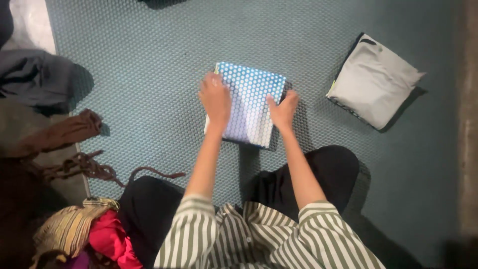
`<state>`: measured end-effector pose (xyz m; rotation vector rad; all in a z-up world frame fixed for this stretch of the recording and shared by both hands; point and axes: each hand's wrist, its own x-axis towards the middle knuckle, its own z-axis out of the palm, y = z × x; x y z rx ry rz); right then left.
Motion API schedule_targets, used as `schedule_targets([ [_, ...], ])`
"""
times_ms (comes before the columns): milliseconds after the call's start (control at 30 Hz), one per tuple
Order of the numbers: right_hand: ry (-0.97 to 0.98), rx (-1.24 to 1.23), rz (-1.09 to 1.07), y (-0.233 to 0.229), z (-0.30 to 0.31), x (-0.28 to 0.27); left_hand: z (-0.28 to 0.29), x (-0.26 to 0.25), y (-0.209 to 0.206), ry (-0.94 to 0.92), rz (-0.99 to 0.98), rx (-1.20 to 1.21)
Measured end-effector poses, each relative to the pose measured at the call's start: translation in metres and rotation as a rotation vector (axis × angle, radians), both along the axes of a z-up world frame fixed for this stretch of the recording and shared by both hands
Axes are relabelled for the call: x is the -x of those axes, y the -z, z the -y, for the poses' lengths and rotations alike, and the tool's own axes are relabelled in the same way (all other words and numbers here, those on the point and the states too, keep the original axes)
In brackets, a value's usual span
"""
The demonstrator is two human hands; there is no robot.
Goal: Fold several pieces of clothing including a dark sweatshirt, a grey t-shirt, and a patterned shirt on a floor mat.
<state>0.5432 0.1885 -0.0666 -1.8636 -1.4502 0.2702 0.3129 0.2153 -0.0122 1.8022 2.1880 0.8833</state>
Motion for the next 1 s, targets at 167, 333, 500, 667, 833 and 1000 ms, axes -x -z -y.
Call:
schedule_targets([
  [167,-0.219,0.339,0.077,0.020,0.029,0.007,0.068,-0.053,-0.037,0.235,-0.053,0.146],
  [333,-0.256,0.420,-0.520,-0.039,0.024,0.012,0.070,-0.069,-0.005,0.198,0.072,0.129],
  [500,-0.362,0.168,-0.788,-0.158,0.027,0.036,0.056,-0.064,-0.034,0.374,0.526,0.226],
  [667,-0.389,0.130,-0.255,-0.197,0.039,0.089,0.052,-0.021,-0.093,0.324,1.952,0.618],
  [833,-0.592,0.130,-0.228,-0.154,0.071,0.125,0.068,0.045,0.061,-0.024,1.230,0.590],
  [1000,-0.432,0.274,-0.321,-0.066,0.081,0.063,0.099,0.068,0.053,-0.350,0.643,0.106],
])
